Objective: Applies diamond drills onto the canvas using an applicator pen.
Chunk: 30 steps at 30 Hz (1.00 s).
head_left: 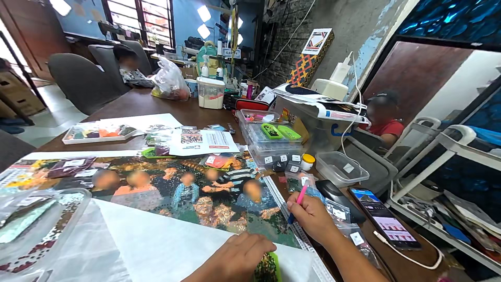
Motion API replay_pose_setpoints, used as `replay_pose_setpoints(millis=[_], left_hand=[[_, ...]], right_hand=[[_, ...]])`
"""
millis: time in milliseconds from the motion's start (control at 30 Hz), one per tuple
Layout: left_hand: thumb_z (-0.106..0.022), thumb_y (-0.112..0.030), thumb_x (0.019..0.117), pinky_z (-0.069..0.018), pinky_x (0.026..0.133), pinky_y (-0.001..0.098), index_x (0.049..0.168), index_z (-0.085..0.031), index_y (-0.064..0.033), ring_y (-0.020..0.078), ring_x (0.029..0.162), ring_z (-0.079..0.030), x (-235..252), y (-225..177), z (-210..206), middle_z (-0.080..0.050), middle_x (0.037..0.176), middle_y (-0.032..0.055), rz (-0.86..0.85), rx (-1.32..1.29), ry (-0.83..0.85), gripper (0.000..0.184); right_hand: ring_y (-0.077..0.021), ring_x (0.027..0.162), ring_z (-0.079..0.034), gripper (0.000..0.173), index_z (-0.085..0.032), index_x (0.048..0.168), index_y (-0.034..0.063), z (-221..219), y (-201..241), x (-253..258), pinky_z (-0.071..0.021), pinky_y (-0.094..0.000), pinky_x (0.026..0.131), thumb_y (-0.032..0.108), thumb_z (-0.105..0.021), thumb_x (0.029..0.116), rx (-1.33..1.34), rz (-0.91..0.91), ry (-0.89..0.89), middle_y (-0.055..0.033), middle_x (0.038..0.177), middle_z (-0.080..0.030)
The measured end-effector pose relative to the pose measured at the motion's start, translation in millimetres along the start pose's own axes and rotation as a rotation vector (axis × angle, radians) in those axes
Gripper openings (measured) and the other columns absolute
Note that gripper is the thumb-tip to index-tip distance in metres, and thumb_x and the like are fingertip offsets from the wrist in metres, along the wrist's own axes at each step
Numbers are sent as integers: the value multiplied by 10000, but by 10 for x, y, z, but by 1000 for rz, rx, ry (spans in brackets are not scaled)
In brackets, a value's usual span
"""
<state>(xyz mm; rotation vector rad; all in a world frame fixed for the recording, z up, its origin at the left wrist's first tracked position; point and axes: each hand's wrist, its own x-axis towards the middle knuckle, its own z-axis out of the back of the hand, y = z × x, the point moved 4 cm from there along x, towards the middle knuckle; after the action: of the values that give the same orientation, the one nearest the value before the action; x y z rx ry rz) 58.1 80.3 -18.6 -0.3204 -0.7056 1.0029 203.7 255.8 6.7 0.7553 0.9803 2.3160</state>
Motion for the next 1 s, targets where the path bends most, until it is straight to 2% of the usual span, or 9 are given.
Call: replay_pose_setpoints(millis=[833,1000], left_hand=[[-852,-526,712,-509,897,576,1358,-559,7,411,1114,-636,3,-7,9,-646,1266,226,13,7,-4,887],[-902,-493,644,-498,936,606,1427,-496,6,432,1149,-621,0,-20,58,-620,1308,248,21,-62,10,1013]], right_hand=[[52,536,-467,253,-596,782,138,-12,8,5,-395,-142,520,209,-474,992,-17,-13,-6,113,614,-487],[46,533,-459,256,-600,802,121,-29,4,1,-391,-154,518,226,-473,998,-54,11,1,105,610,-482]])
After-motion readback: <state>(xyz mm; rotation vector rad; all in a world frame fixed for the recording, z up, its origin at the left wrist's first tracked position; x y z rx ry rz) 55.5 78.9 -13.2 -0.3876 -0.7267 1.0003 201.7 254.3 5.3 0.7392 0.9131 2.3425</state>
